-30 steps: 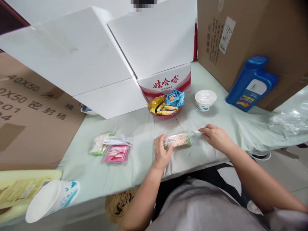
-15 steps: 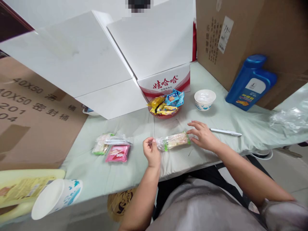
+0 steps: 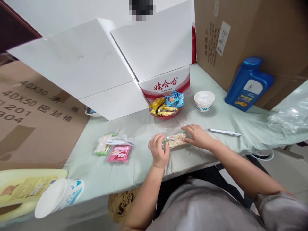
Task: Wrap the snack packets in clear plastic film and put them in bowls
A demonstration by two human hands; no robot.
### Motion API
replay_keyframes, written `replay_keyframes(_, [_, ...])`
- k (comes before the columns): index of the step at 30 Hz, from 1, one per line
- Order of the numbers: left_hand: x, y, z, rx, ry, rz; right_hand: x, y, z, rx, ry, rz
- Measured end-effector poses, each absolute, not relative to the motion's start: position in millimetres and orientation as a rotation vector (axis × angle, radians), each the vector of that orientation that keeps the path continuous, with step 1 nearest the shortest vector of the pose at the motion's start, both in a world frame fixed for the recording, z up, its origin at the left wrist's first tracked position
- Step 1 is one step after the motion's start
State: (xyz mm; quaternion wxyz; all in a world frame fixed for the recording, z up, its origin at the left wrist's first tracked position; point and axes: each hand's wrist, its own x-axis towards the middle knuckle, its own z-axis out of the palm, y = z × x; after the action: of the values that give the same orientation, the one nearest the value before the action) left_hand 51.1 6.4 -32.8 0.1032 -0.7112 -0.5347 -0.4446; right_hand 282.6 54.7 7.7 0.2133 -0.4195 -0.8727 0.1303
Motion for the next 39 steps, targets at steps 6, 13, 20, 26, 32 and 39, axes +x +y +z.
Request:
replay_keyframes(6, [26,1,-29,-2.068,-1.839,-0.957,295,50,14,-1.24,-2.481,0.319])
replay_keyframes(13, [-5,-70,28,-2.881,-1.618,-0.507,330,-5,43,-0.867,-2.749,0.874])
replay_keyframes(20, [-1,-63,70,-3.128,-1.888,-0.702,328,14,39,-1.153,-2.449,0.853])
replay_keyframes(26, [54,7,21,-2.902,-1.504,-0.81,296,47,-16,-1.354,-2.369,0.21])
replay_keyframes(32, [49,28,-6,-2.828,-1.623,-0.583,297,46,-39,-1.348,-2.399,0.089])
replay_keyframes(39, [3,30,9,-2.851,-1.939,-0.644,296,47,-30,-1.374,-2.404,0.101])
